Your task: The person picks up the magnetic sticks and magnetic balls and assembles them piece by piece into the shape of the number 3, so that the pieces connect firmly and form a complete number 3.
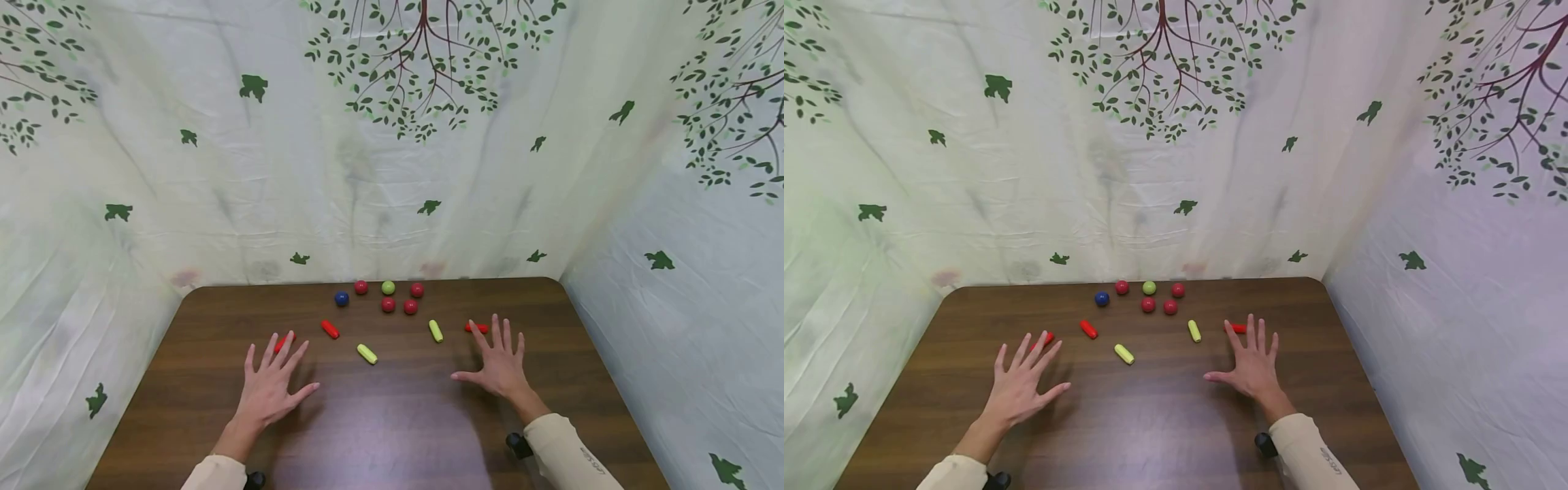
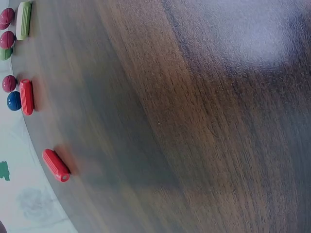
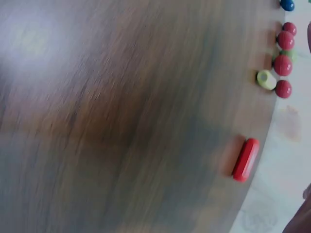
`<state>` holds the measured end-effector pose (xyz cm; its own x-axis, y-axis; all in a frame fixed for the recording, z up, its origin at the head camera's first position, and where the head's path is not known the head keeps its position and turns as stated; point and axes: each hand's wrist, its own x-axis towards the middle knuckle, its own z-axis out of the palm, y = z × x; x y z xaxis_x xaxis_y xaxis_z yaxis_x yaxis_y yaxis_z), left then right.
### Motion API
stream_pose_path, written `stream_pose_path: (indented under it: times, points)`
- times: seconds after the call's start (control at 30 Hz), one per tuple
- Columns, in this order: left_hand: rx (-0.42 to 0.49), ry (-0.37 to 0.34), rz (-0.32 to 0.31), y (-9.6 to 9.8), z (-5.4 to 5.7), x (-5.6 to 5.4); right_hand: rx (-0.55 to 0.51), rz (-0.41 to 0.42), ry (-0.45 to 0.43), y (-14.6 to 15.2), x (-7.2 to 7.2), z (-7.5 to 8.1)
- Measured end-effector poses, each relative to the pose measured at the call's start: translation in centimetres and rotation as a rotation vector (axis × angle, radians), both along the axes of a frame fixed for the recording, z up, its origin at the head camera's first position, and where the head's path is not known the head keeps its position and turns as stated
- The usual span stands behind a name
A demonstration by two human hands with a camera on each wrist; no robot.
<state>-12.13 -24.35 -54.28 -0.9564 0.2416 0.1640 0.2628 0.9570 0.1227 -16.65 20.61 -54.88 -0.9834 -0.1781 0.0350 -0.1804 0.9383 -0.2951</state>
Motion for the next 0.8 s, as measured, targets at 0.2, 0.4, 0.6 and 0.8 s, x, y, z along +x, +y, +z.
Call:
stream_pose_path:
  times: [0.2, 0.4, 0.6, 0.8]
  points:
    - [0.026, 0.017, -0.042, 0.2, -0.1, -0.1, -0.053, 0.028, -0.001, -2.3, -0.4, -0.1]
    - [0.054, 0.025, -0.063, 0.8, -0.5, -0.3, -0.104, 0.083, 0.019, -5.6, -0.8, -0.2]
    - [0.103, -0.025, -0.056, 1.3, -0.7, -0.6, -0.181, 0.153, 0.009, -8.5, -1.3, -0.7]
    - [0.161, -0.045, -0.049, 1.6, -1.1, -0.7, -0.245, 0.192, -0.004, -10.6, -2.0, -1.6]
